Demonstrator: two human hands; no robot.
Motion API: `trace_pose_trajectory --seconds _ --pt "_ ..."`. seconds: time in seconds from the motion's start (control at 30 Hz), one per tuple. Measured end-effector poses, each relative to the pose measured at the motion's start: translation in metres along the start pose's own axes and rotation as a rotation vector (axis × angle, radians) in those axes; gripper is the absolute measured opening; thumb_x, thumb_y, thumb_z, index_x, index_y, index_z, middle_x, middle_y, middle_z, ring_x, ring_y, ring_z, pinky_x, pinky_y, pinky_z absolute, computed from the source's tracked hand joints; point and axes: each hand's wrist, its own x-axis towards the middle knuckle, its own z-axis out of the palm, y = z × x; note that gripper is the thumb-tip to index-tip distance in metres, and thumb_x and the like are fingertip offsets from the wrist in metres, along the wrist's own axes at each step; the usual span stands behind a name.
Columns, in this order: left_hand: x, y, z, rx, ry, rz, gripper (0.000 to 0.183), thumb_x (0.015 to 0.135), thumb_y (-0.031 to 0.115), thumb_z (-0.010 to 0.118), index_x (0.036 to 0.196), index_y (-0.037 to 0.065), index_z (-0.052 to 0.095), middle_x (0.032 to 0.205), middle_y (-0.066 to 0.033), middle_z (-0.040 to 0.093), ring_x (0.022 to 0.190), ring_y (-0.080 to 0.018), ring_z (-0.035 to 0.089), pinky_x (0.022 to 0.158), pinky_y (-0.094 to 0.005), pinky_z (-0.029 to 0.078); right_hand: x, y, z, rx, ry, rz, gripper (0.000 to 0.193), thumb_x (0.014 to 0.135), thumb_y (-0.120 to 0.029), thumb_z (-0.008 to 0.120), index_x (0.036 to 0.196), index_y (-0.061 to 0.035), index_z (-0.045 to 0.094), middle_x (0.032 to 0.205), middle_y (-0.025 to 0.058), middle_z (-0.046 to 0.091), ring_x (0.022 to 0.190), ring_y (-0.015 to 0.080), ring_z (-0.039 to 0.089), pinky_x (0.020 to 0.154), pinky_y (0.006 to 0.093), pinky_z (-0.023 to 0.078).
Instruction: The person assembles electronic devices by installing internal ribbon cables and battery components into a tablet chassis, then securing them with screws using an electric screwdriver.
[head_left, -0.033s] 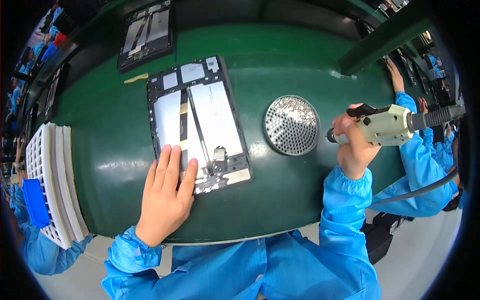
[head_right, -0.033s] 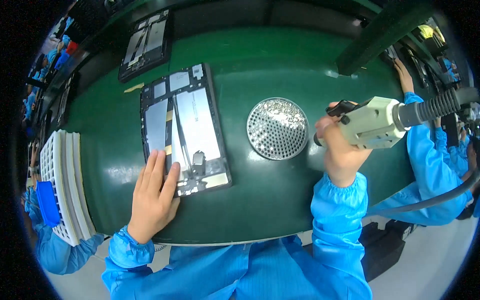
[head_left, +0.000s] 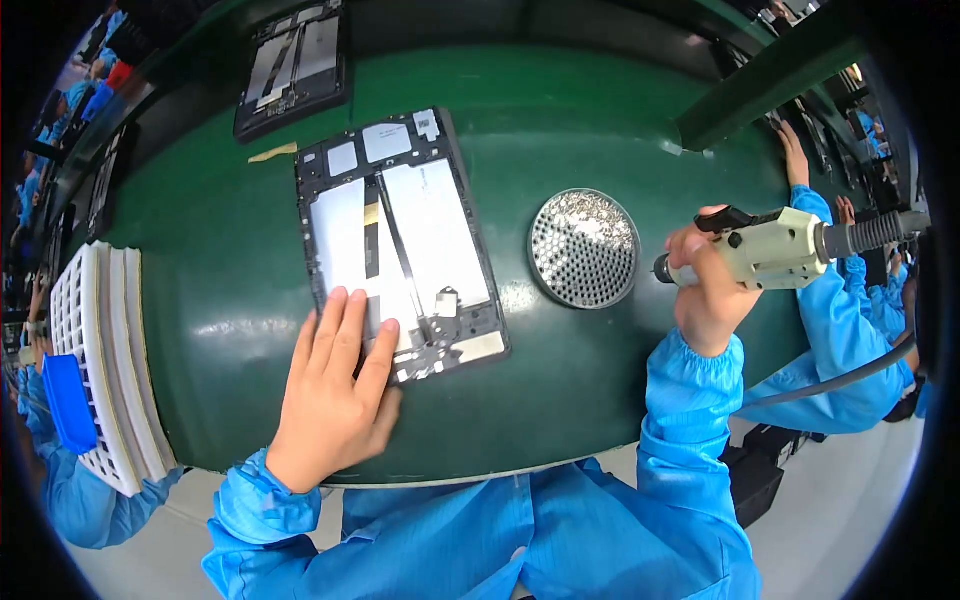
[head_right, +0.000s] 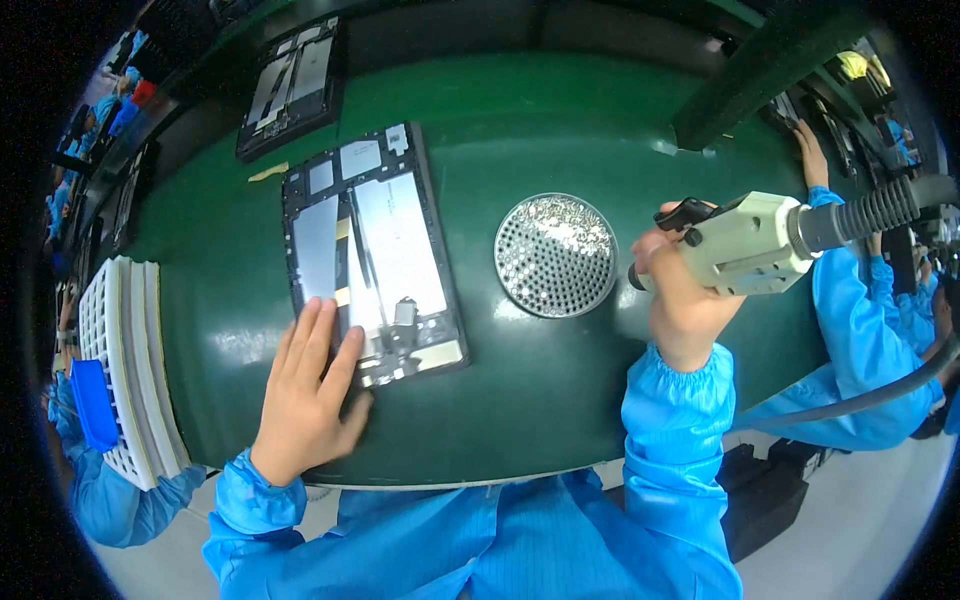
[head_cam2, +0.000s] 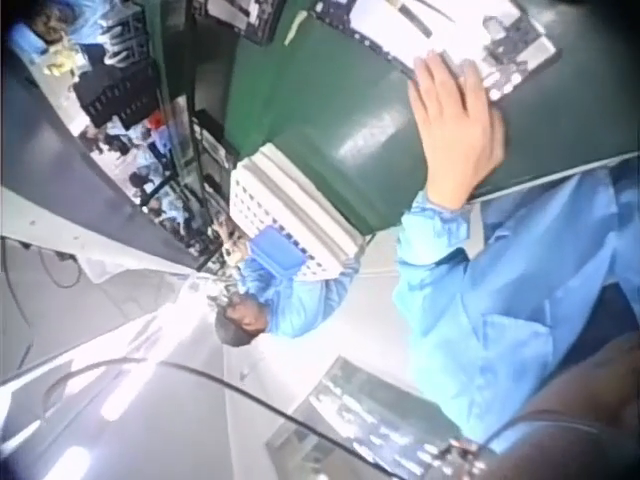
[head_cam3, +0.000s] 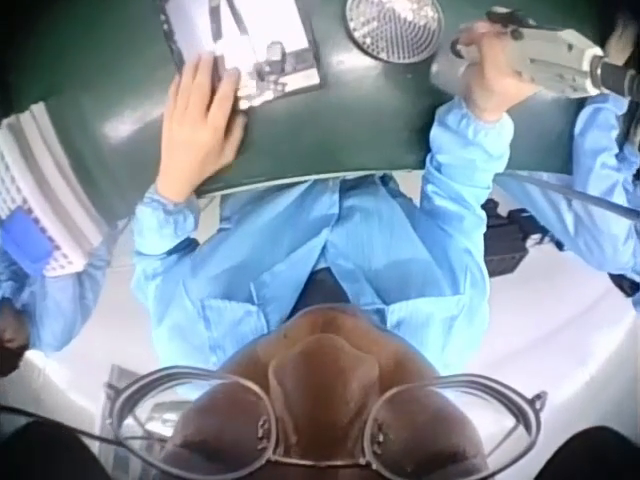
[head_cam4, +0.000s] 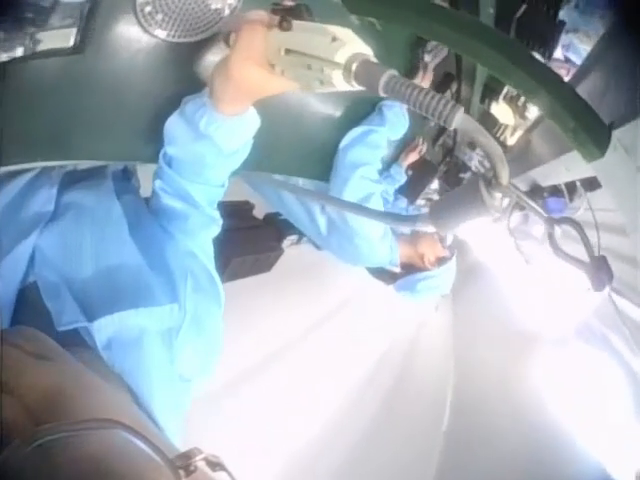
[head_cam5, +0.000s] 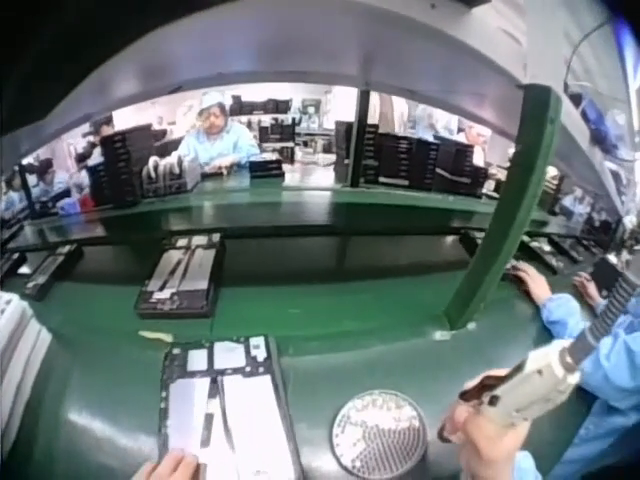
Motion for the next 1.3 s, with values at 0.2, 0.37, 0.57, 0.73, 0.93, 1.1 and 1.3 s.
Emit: trace_pose_trajectory --seconds 0.2,0.37,0.57,0.73,0.93,1.1,1.3 --pt "0.017 0.01 0.007 -0.129 0.152 0.062 0.048 0.062 0.012 0.074 0.104 -0.005 0.059 0.112 -0.0231 0.055 0.107 -0.0414 0.053 0.092 -0.049 0.042 -0.005 0.0 0.007 -0.091 0.013 -0.014 0.027 0.074 0.0 0.057 0.101 0.0044 0.054 0.069 0.0088 0.055 0.056 0.018 0.051 0.062 0.0374 0.046" --pt "0.04 0.01 0.025 -0.113 0.302 0.139 0.037 0.062 0.012 0.076 0.092 -0.004 0.06 0.089 -0.0144 0.053 0.084 -0.0311 0.054 0.072 -0.0393 0.043 -0.007 -0.001 0.004 -0.067 -0.03 -0.054 0.027 0.075 -0.002 0.058 0.1 0.0039 0.054 0.068 0.0093 0.054 0.057 0.0186 0.051 0.063 0.0388 0.045" --pt "0.042 0.005 0.039 -0.385 0.29 0.282 0.026 0.066 0.004 0.071 0.089 -0.003 0.059 0.09 -0.0133 0.056 0.083 -0.0305 0.056 0.072 -0.0381 0.045 -0.004 0.001 0.0 0.005 -0.068 -0.063 0.027 0.075 -0.001 0.063 0.101 0.0022 0.057 0.07 0.0097 0.059 0.056 0.019 0.056 0.063 0.0365 0.05" --pt "0.042 0.014 0.046 -0.313 0.416 0.402 0.021 0.062 0.004 0.063 0.081 -0.003 0.059 0.086 -0.0133 0.057 0.081 -0.0261 0.057 0.066 -0.0346 0.047 -0.004 0.002 0.0 -0.041 -0.064 -0.061 0.027 0.076 -0.002 0.06 0.102 0.003 0.055 0.07 0.0104 0.057 0.057 0.019 0.053 0.064 0.0384 0.047" --pt "0.032 0.021 0.044 -0.089 0.454 0.436 0.021 0.06 0.007 0.062 0.078 -0.005 0.059 0.081 -0.015 0.058 0.078 -0.0253 0.057 0.063 -0.0326 0.048 -0.004 0.0 0.001 -0.067 -0.073 -0.05 0.028 0.078 -0.004 0.058 0.104 0.004 0.053 0.07 0.0112 0.055 0.058 0.0191 0.05 0.065 0.04 0.045" --pt "0.032 0.023 0.033 -0.099 0.321 0.449 0.018 0.061 0.009 0.06 0.074 -0.004 0.06 0.082 -0.015 0.058 0.081 -0.0264 0.057 0.07 -0.0344 0.048 -0.005 -0.002 0.002 -0.063 -0.094 -0.05 0.027 0.078 -0.004 0.056 0.104 0.0041 0.053 0.069 0.0113 0.054 0.058 0.0194 0.05 0.064 0.0401 0.045" --pt "0.033 0.024 0.032 -0.091 0.245 0.437 0.019 0.069 0.006 0.065 0.084 -0.006 0.062 0.087 -0.0147 0.06 0.083 -0.0263 0.058 0.072 -0.036 0.049 -0.004 0.002 0.001 -0.066 -0.098 -0.048 0.028 0.078 -0.004 0.056 0.104 0.0041 0.053 0.069 0.0112 0.054 0.058 0.0193 0.05 0.064 0.04 0.045"
